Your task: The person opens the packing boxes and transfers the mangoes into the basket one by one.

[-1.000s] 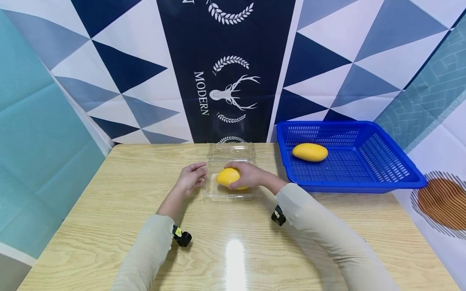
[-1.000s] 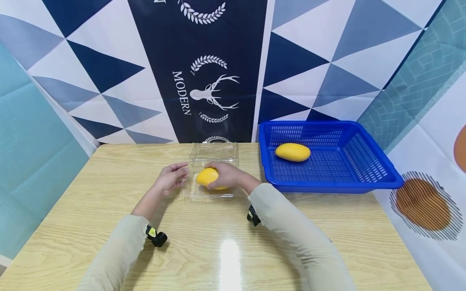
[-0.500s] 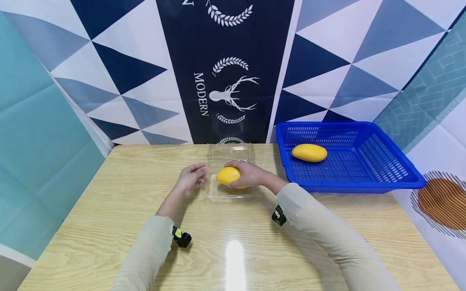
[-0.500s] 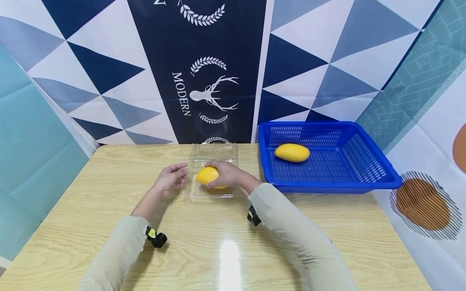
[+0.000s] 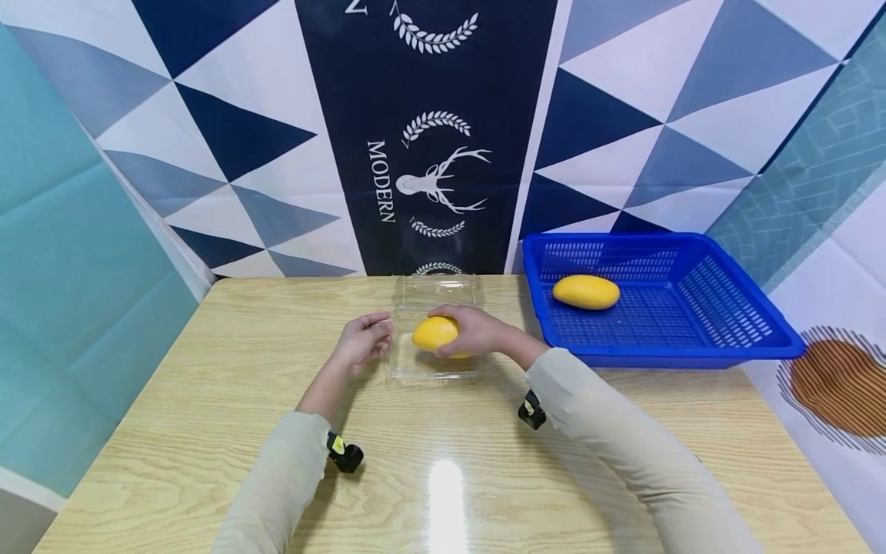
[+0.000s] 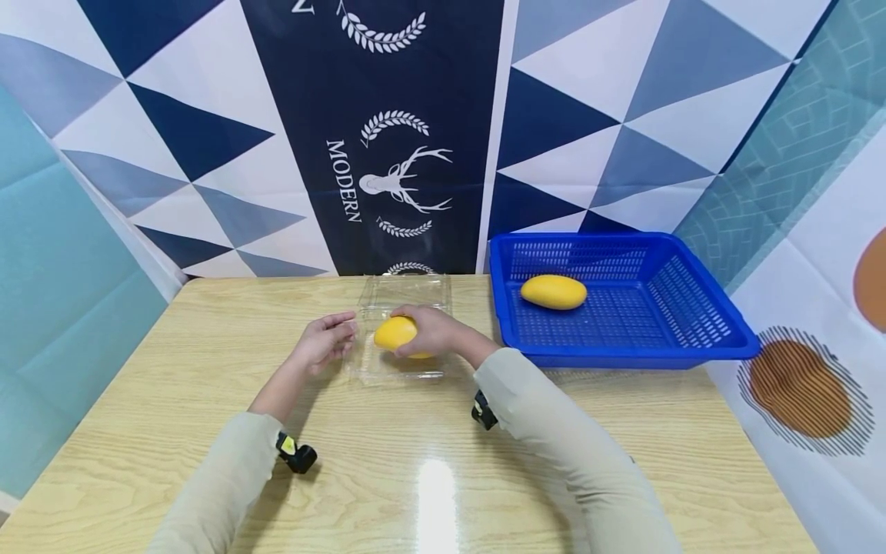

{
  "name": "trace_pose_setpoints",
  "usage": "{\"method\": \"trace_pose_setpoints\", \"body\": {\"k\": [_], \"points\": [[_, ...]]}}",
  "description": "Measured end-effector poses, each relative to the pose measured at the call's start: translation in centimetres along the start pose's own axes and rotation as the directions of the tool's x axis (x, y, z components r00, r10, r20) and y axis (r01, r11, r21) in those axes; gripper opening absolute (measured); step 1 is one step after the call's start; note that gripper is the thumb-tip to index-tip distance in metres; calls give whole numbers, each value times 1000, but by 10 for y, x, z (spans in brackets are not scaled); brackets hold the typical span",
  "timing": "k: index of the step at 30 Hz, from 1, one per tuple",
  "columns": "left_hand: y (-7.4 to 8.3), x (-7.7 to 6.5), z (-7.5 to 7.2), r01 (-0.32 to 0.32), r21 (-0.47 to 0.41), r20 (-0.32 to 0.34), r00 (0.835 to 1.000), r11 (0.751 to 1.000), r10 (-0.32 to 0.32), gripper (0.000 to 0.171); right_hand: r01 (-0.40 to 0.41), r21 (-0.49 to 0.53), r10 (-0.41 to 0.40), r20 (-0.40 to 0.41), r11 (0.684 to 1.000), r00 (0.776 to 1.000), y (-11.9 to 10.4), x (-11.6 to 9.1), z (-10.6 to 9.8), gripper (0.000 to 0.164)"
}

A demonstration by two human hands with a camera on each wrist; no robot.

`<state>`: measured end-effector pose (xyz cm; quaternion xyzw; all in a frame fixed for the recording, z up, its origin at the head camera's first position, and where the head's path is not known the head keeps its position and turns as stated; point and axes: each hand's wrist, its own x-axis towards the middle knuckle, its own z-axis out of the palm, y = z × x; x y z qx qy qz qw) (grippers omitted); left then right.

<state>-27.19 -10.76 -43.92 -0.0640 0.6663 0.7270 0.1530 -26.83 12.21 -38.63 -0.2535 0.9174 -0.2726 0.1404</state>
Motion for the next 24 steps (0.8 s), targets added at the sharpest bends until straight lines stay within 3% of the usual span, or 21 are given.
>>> {"method": "trace_pose_setpoints", "body": {"k": [24], "points": [[0,0,0,3,0,3,1000,1000,-3,43,-30,25,30,13,999,999,-1,-3,-5,70]]}}
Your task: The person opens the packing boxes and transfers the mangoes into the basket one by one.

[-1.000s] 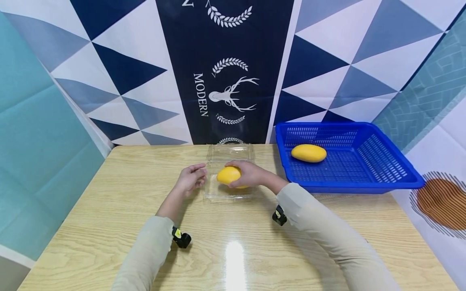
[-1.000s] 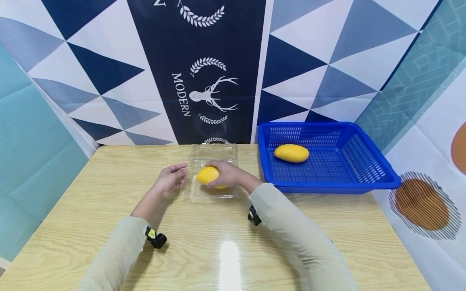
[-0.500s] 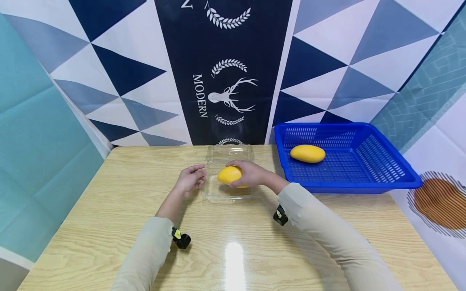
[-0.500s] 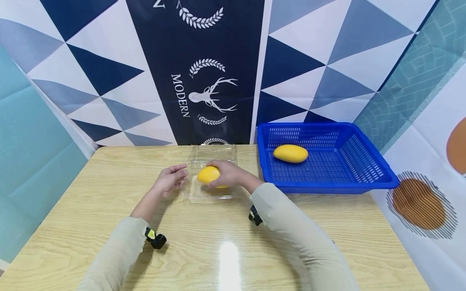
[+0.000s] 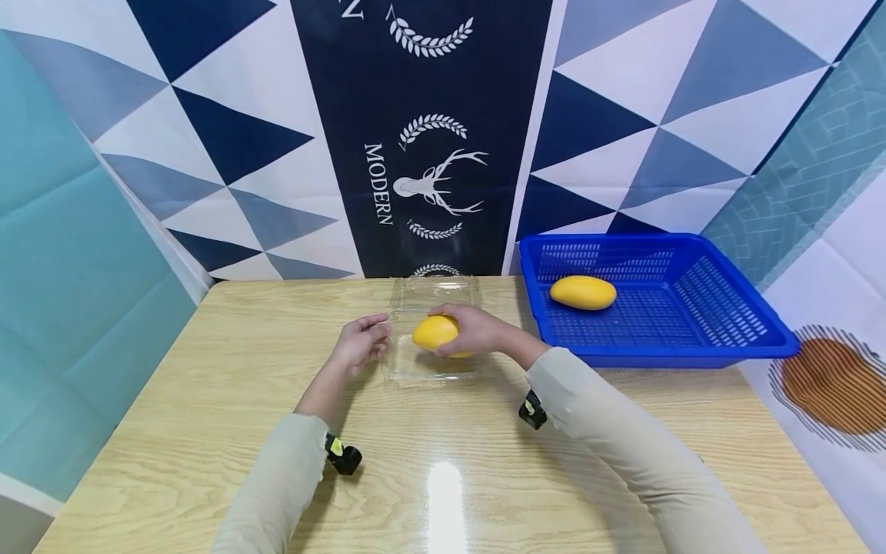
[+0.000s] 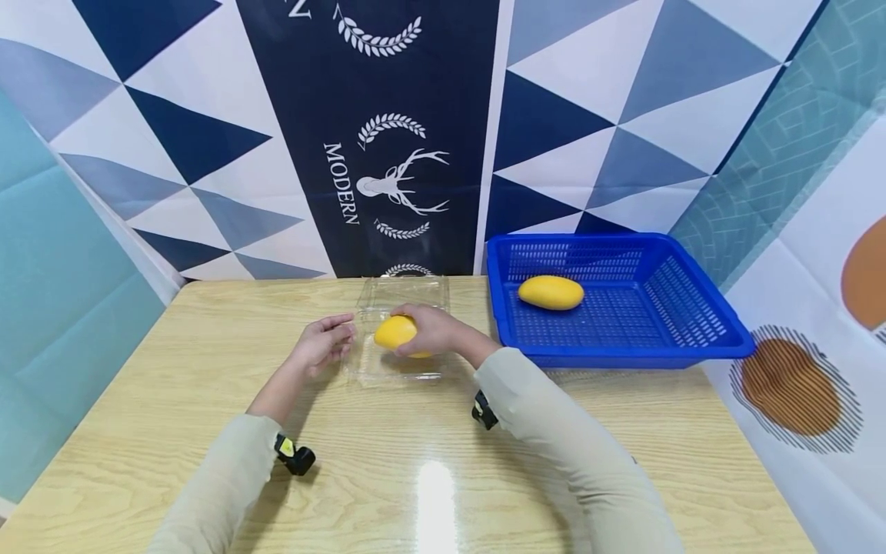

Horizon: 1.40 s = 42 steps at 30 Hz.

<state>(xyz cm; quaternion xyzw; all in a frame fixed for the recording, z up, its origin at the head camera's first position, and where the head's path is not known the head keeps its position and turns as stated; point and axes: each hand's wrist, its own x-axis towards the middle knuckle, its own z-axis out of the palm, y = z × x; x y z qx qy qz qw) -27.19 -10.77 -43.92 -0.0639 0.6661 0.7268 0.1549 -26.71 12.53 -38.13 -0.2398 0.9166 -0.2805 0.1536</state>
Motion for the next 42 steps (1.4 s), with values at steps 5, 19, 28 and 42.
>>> {"method": "trace_pose_setpoints", "body": {"k": [5,19,28,42], "points": [[-1,1,-1,1,-1,-6,1000,1000,-1,42,1,-5,-1,4,1000,1000,-1,1,0,70],[0,0,0,0,7,-3,1000,1000,0,43,-1,-24,2,2,1000,1000,-1,-2,-3,70],[0,0,-1,2,6,-10,1000,1000,-2,42,-4,-25,5,7,1000,1000,-3,-3,-3,71],[-1,1,0,8,-3,-10,1000,1000,-8,44,-1,-29,1,-5,1000,1000,-3,-5,-7,70]]}}
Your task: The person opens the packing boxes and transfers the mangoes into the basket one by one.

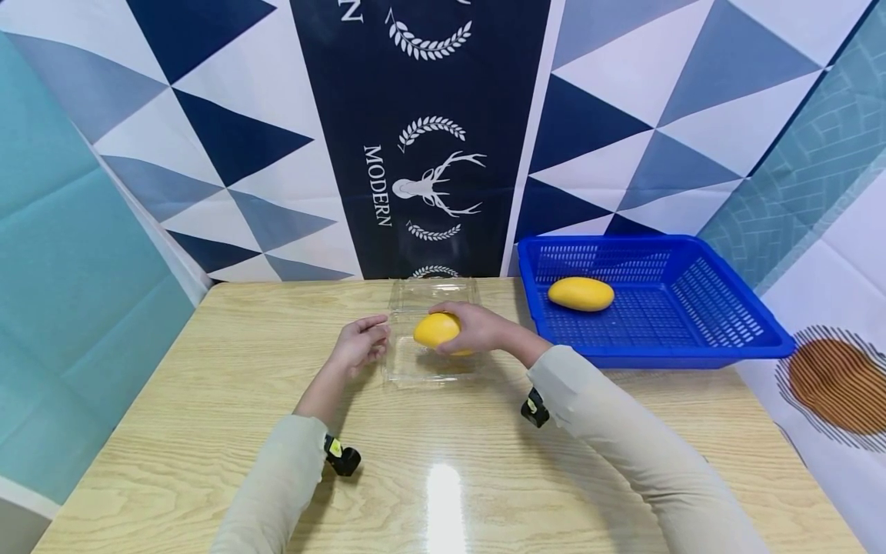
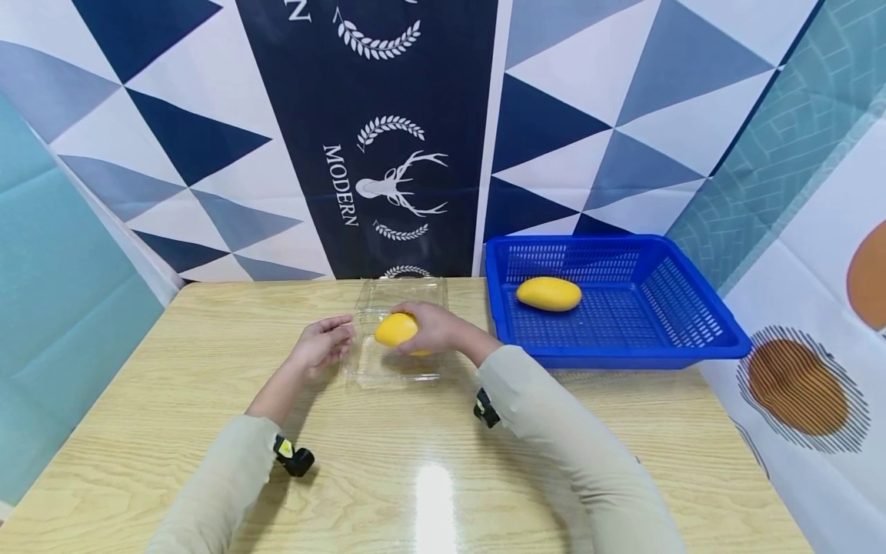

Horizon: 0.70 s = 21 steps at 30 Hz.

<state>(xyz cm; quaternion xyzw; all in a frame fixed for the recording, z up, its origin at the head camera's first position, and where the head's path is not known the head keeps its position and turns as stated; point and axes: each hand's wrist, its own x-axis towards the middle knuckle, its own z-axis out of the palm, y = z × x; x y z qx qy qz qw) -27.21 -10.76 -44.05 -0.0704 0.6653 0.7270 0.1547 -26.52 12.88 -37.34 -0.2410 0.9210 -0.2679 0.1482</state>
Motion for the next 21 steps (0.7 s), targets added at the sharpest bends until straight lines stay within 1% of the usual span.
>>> {"method": "trace_pose_setpoints", "body": {"k": [4,13,21], "points": [[0,0,0,-1,1,1,1000,1000,1,44,6,-13,-6,-6,1000,1000,0,0,-1,69],[-1,0,0,-11,13,-5,1000,1000,11,43,24,-3,-24,-15,1000,1000,1,-2,-3,68],[-1,-2,0,-18,21,6,1000,1000,18,43,19,-22,-19,-26,1000,999,0,-3,-5,68]]}}
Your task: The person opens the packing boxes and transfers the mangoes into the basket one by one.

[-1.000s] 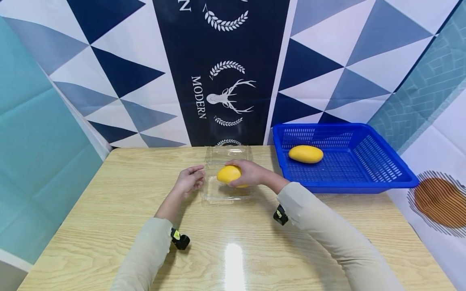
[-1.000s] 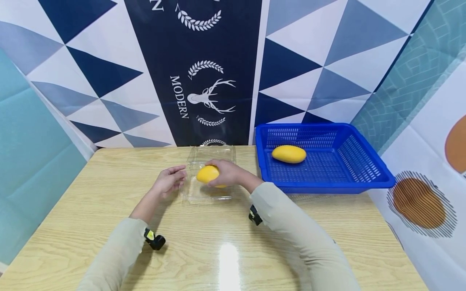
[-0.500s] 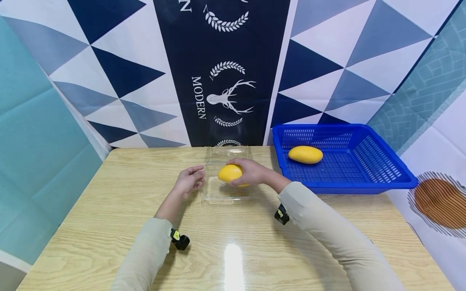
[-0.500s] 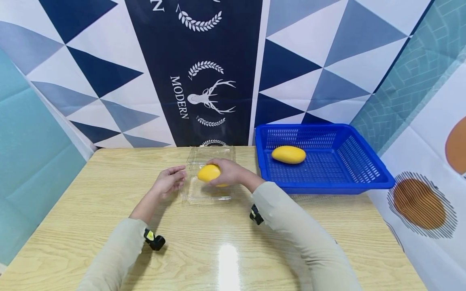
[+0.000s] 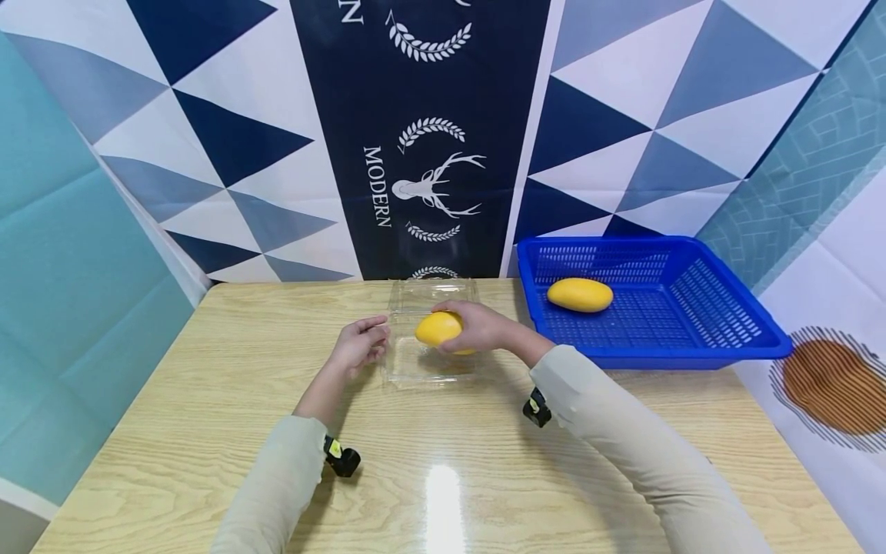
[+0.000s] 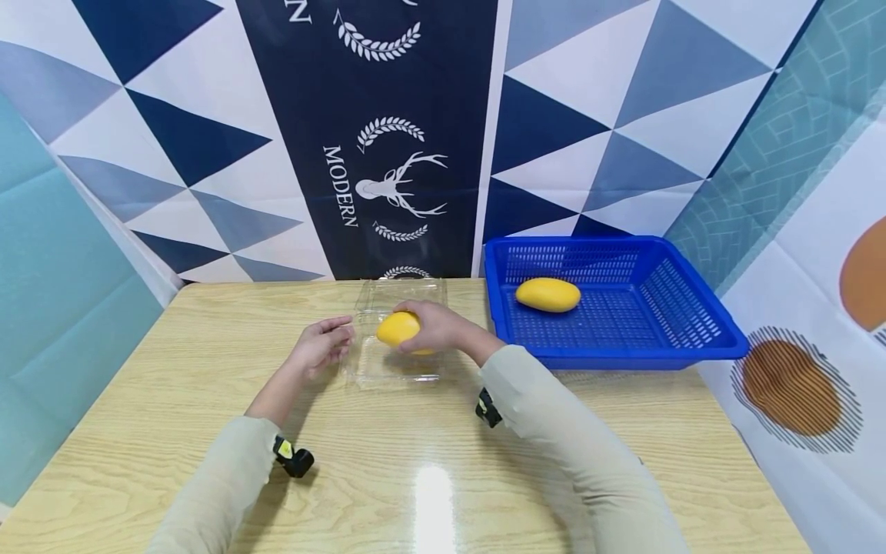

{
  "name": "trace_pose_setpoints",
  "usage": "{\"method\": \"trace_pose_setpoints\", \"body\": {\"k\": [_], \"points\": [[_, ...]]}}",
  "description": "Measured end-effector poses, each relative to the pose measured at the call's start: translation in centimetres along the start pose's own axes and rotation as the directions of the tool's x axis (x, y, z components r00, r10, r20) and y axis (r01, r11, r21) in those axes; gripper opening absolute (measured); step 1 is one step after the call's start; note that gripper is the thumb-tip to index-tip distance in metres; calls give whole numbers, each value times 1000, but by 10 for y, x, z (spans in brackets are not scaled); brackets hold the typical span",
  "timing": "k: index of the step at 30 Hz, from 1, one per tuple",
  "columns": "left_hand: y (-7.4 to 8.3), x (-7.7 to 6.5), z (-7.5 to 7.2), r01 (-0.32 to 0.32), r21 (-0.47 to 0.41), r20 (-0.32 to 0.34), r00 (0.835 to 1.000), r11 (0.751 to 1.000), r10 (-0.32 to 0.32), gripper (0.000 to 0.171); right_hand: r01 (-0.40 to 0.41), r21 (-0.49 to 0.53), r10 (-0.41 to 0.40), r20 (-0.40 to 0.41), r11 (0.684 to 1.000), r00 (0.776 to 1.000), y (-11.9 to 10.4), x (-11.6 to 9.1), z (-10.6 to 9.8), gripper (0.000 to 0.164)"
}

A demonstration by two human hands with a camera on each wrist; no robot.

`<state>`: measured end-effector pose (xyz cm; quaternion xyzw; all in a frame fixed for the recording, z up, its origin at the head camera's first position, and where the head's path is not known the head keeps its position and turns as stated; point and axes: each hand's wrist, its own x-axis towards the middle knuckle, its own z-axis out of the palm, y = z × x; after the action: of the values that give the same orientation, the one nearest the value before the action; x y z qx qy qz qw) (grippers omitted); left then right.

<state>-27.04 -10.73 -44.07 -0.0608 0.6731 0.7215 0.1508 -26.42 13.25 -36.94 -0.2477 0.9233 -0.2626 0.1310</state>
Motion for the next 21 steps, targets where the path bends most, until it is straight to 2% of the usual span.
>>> {"method": "trace_pose_setpoints", "body": {"k": [9,21], "points": [[-2,-1,0,-5,6,6,1000,1000,5,43,14,-26,-15,-10,1000,1000,3,-2,-3,68],[0,-2,0,9,7,-8,1000,1000,-9,42,4,-10,-4,-24,1000,1000,5,-6,-10,69]]}}
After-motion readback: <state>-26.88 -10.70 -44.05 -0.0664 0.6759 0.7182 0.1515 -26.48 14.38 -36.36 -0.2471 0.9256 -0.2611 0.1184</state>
